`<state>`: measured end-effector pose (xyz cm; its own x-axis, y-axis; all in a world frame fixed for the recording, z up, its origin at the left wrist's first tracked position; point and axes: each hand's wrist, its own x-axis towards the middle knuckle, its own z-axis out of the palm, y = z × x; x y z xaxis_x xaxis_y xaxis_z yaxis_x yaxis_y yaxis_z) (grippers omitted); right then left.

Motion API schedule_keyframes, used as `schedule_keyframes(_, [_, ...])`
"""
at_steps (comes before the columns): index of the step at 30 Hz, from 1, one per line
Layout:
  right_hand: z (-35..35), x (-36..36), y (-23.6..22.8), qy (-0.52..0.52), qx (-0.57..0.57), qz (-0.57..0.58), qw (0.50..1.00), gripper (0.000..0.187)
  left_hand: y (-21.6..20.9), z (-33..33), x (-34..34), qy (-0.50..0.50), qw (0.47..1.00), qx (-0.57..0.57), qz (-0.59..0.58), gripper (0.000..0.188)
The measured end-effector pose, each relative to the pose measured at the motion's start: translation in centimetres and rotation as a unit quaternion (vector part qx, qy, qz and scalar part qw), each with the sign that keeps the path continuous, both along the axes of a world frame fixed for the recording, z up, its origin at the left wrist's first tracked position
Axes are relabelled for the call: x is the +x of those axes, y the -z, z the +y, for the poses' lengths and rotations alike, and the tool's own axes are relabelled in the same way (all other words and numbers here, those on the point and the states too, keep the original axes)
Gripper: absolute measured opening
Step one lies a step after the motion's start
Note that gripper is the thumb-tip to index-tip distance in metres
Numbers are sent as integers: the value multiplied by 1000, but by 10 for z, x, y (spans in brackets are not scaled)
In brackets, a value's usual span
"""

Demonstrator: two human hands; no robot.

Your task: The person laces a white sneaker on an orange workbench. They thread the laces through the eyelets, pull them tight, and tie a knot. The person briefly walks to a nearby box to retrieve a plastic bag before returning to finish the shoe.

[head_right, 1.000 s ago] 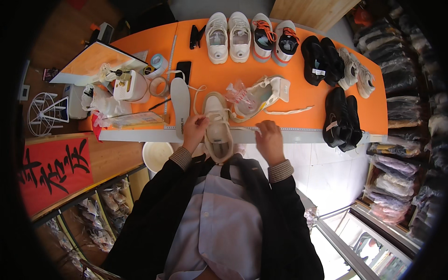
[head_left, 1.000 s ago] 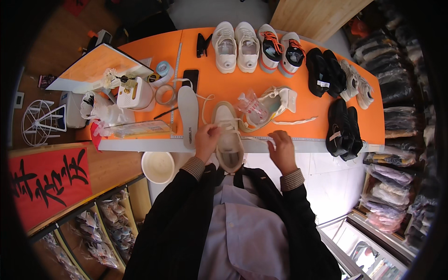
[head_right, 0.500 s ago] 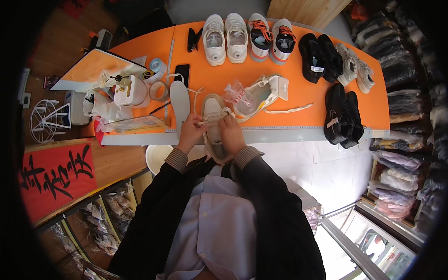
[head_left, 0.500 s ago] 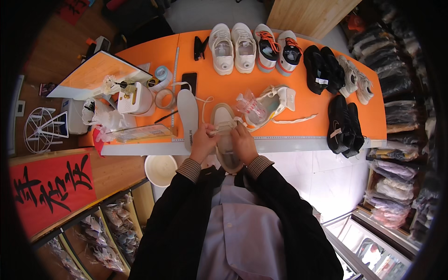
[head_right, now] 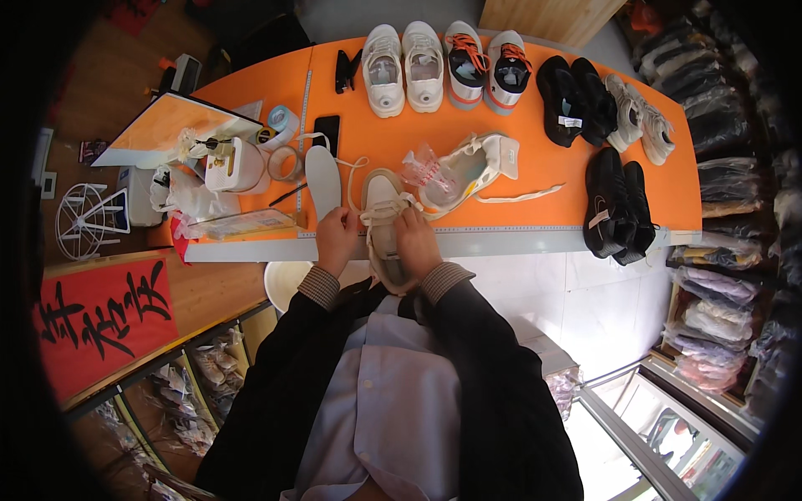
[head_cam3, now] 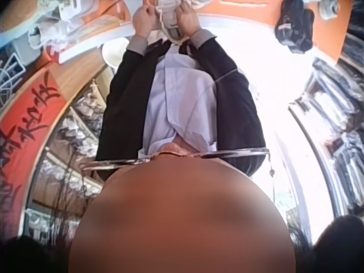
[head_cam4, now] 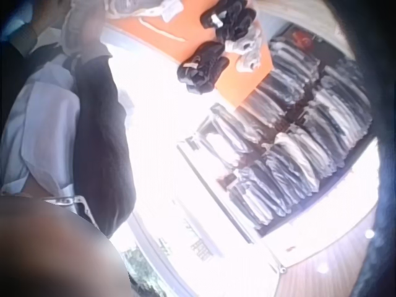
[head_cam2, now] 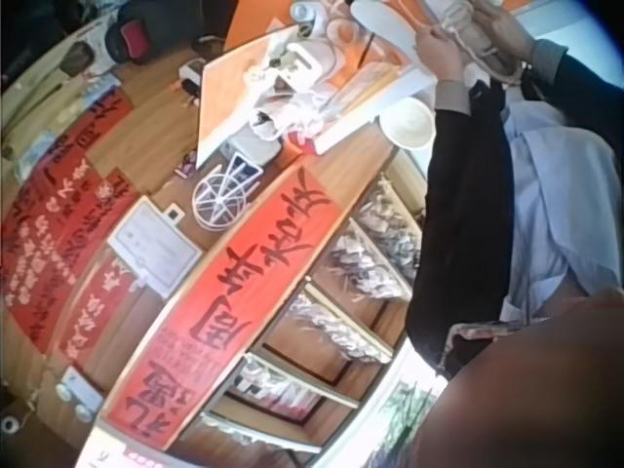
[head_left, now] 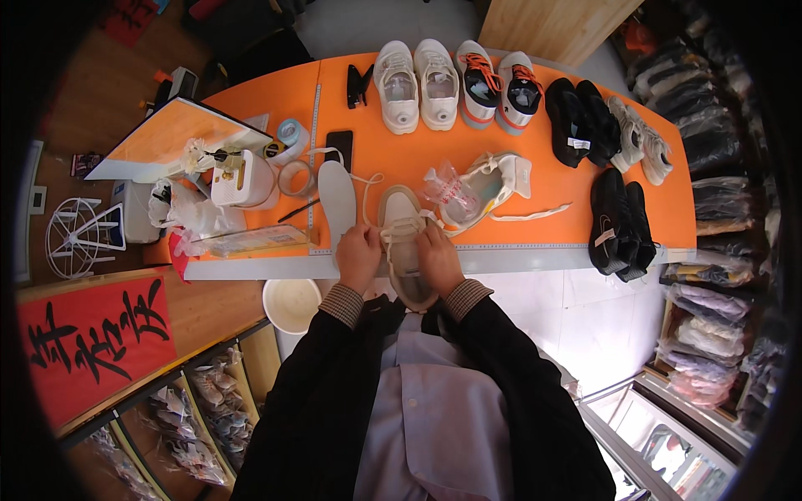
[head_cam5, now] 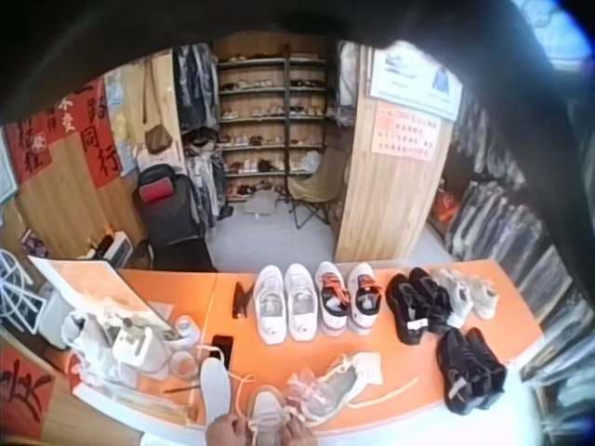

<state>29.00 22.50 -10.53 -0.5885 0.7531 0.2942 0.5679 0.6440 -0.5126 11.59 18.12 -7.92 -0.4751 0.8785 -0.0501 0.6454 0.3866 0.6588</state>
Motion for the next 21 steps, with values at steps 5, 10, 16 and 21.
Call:
schedule_keyframes(5, [1,0,-2,7,7,-14,1000,17,-15,6,8,15,996,-88,-4,26])
schedule_keyframes(10, [1,-2,-5,12,-2,-12,1000,19,11,4,3,13,997,-13,-80,29])
schedule_keyframes(16, [-1,0,1,17,-3,-21,1000,18,-7,11,8,-115,705,-144,-685,20])
schedule_keyframes(21, [-3,0,-8,20,-23,32,999,7,-18,8,2,-53,839,-168,-514,19])
